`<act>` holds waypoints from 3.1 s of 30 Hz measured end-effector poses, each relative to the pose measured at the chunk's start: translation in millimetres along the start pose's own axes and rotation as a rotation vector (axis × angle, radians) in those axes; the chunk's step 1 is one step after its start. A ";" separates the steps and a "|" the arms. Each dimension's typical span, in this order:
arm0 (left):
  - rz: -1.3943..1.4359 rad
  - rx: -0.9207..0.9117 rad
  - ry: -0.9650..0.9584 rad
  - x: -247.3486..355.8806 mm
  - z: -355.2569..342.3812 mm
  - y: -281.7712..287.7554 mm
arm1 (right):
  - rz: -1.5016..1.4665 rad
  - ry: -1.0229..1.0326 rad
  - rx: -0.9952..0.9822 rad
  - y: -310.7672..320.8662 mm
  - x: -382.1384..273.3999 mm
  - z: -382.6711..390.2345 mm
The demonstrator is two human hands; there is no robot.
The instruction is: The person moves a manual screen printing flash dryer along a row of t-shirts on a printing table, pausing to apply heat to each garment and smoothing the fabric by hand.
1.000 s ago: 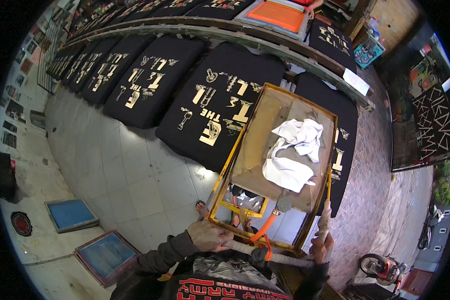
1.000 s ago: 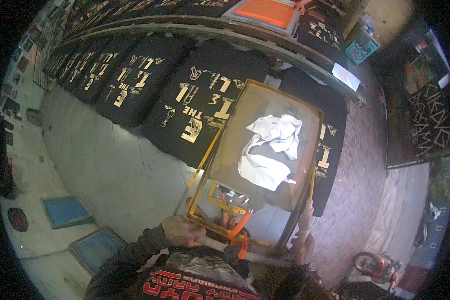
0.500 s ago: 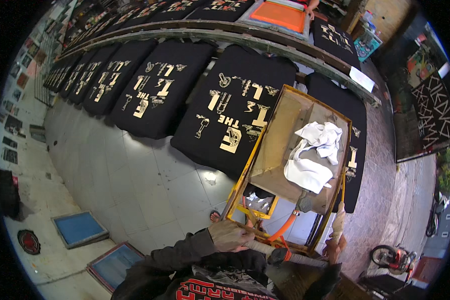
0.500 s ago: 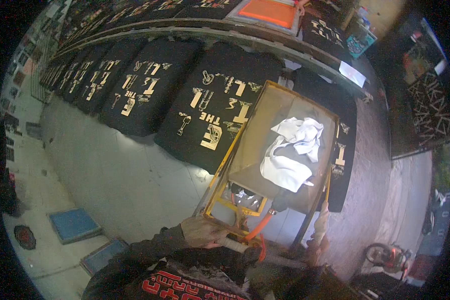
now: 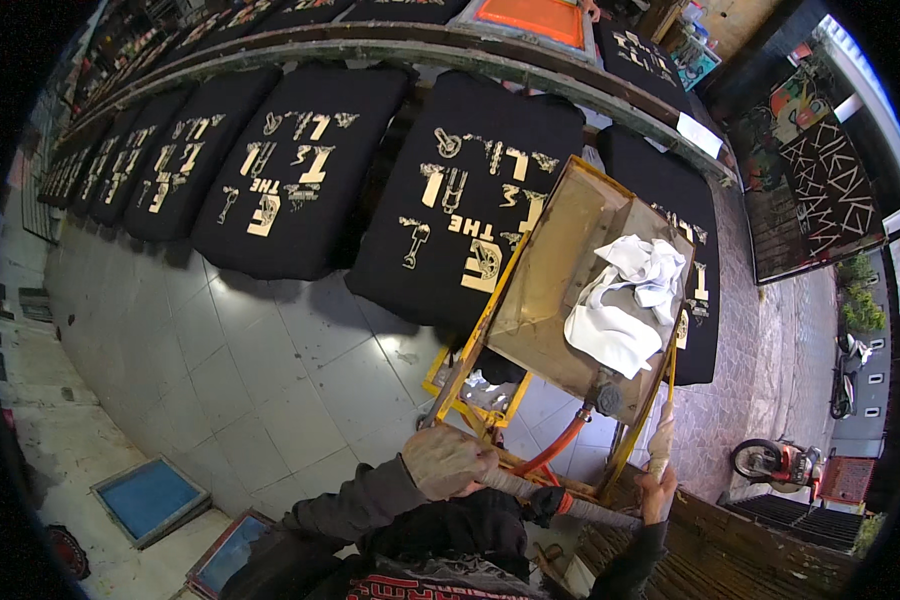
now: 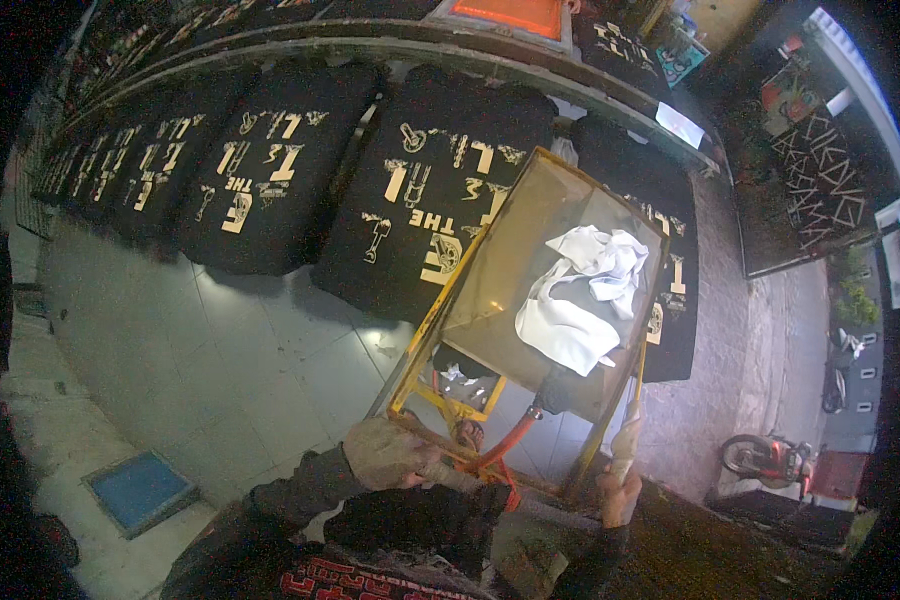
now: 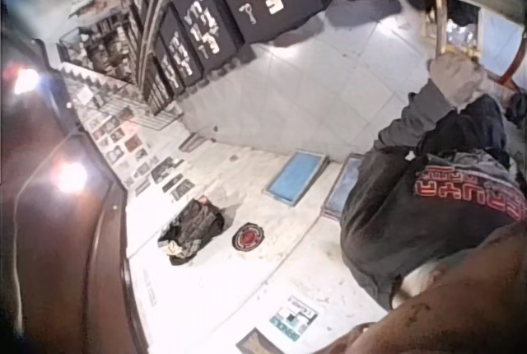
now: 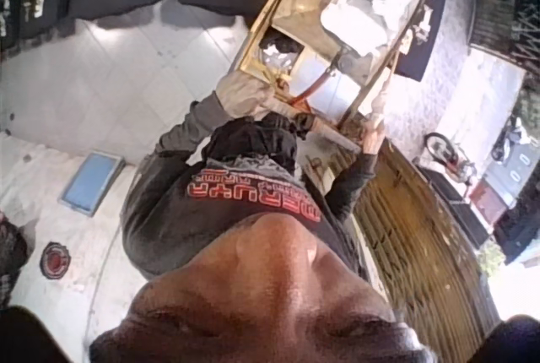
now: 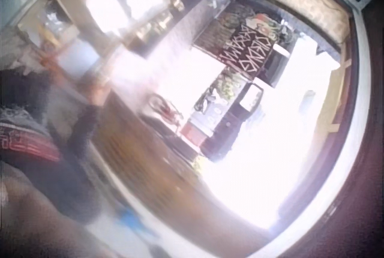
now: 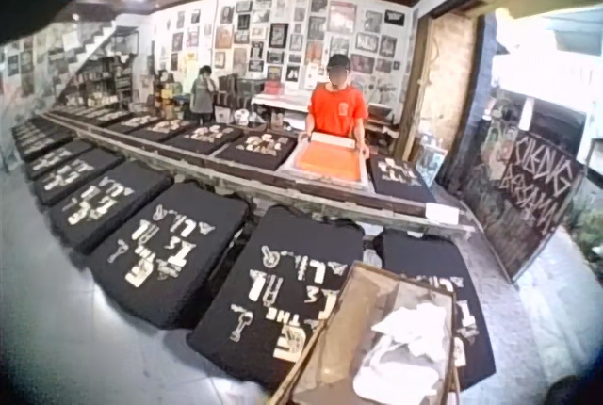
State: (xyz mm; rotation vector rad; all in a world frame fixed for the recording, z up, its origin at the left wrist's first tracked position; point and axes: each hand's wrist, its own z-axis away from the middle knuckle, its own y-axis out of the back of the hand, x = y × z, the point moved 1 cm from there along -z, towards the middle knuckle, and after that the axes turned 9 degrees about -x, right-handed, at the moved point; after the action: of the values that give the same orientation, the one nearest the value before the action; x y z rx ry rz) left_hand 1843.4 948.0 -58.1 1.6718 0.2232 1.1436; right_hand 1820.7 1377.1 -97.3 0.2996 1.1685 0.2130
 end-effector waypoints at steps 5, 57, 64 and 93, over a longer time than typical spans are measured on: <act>0.004 0.055 0.091 15.9 33.1 -14.5 | -0.029 -0.157 -0.069 -15.3 -16.8 19.2; -0.250 0.276 0.898 72.2 8.3 -96.2 | 0.208 -0.035 -0.765 -37.4 -159.6 -251.8; -0.123 0.256 0.936 65.1 -35.0 -69.7 | 0.270 0.036 -0.755 -42.3 -173.1 -268.3; -0.039 0.426 1.072 70.1 35.5 -149.2 | 0.161 0.098 -0.988 -25.8 -152.3 -292.9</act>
State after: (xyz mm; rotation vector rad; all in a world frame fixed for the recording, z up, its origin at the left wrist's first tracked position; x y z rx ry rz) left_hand 1962.8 1033.9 -140.5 1.2112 1.2265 1.9666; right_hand 1492.3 1339.7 -78.9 -0.4956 1.0064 0.9110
